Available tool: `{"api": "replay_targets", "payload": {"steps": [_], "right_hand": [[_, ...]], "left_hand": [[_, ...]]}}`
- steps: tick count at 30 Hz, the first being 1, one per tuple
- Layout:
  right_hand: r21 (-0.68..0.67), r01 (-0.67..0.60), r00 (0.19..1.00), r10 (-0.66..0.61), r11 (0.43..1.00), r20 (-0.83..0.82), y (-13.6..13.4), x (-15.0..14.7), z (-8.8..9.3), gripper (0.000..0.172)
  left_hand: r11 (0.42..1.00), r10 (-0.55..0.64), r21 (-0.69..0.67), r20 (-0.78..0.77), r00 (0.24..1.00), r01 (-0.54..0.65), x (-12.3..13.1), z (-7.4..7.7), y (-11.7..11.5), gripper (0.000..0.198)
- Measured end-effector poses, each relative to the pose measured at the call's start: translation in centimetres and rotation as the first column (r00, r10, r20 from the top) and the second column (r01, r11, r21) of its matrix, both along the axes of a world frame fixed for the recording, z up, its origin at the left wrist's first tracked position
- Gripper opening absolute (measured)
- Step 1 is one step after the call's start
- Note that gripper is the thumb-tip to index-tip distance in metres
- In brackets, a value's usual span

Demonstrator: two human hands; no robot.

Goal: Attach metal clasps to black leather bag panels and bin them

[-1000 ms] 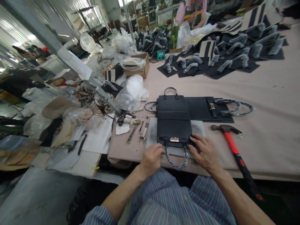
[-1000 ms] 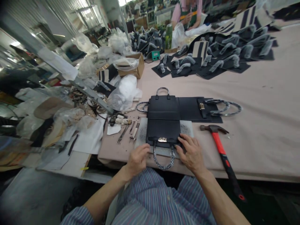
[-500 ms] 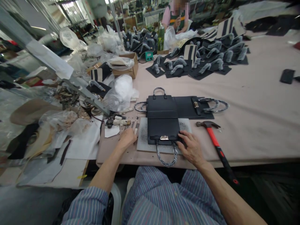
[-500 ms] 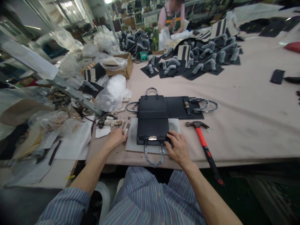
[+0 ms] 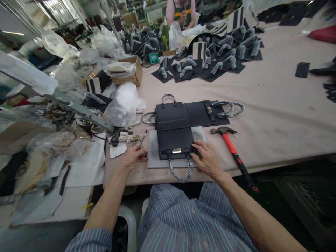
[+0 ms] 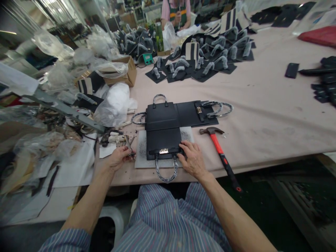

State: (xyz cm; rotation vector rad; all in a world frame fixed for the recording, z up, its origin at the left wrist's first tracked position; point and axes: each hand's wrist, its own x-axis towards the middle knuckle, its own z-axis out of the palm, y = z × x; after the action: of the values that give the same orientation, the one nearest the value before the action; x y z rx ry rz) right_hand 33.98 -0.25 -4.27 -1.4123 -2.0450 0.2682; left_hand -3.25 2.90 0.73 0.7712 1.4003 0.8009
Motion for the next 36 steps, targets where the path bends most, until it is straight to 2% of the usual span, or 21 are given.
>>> {"api": "replay_targets", "payload": {"steps": [3, 6, 8, 12, 15, 18, 22, 36], "right_hand": [[0.008, -0.007, 1.0, 0.007, 1.0, 0.0, 0.0, 0.0, 0.2, 0.034], [0.012, -0.009, 1.0, 0.008, 1.0, 0.019, 0.1, 0.0, 0.0, 0.034], [0.013, -0.006, 0.999, 0.005, 1.0, 0.032, 0.1, 0.1, -0.1, 0.034], [0.011, 0.0, 1.0, 0.0, 1.0, 0.029, 0.2, 0.0, -0.3, 0.034], [0.0, 0.005, 1.0, -0.005, 1.0, 0.016, 0.2, -0.1, -0.2, 0.034], [-0.015, 0.012, 1.0, -0.012, 1.0, 0.006, 0.3, -0.1, -0.1, 0.034], [-0.028, 0.02, 1.0, -0.02, 0.999, -0.002, 0.2, -0.2, 0.1, 0.033], [-0.027, 0.027, 1.0, -0.027, 0.999, -0.004, 0.3, -0.1, 0.0, 0.034]], "left_hand": [[0.973, 0.119, 0.174, 0.171, 0.978, -0.149, 2.2, -0.1, -0.8, 0.046], [0.928, 0.141, 0.311, 0.219, 0.966, -0.206, 4.6, -0.7, -0.8, 0.049], [0.901, 0.132, 0.392, 0.159, 0.978, -0.186, 5.8, -1.3, -0.7, 0.046], [0.84, 0.066, 0.54, -0.01, 0.998, -0.05, 7.0, -2.1, -0.8, 0.027], [0.785, 0.05, 0.619, -0.047, 0.998, -0.01, 7.2, -2.5, -1.3, 0.016], [0.771, 0.053, 0.636, -0.062, 0.997, -0.002, 7.3, -3.0, -1.6, 0.014], [0.788, 0.059, 0.616, -0.056, 0.997, -0.012, 7.1, -3.5, -1.8, 0.016], [0.748, 0.026, 0.659, -0.148, 0.989, 0.079, 7.3, -4.0, -2.0, 0.013]]}}
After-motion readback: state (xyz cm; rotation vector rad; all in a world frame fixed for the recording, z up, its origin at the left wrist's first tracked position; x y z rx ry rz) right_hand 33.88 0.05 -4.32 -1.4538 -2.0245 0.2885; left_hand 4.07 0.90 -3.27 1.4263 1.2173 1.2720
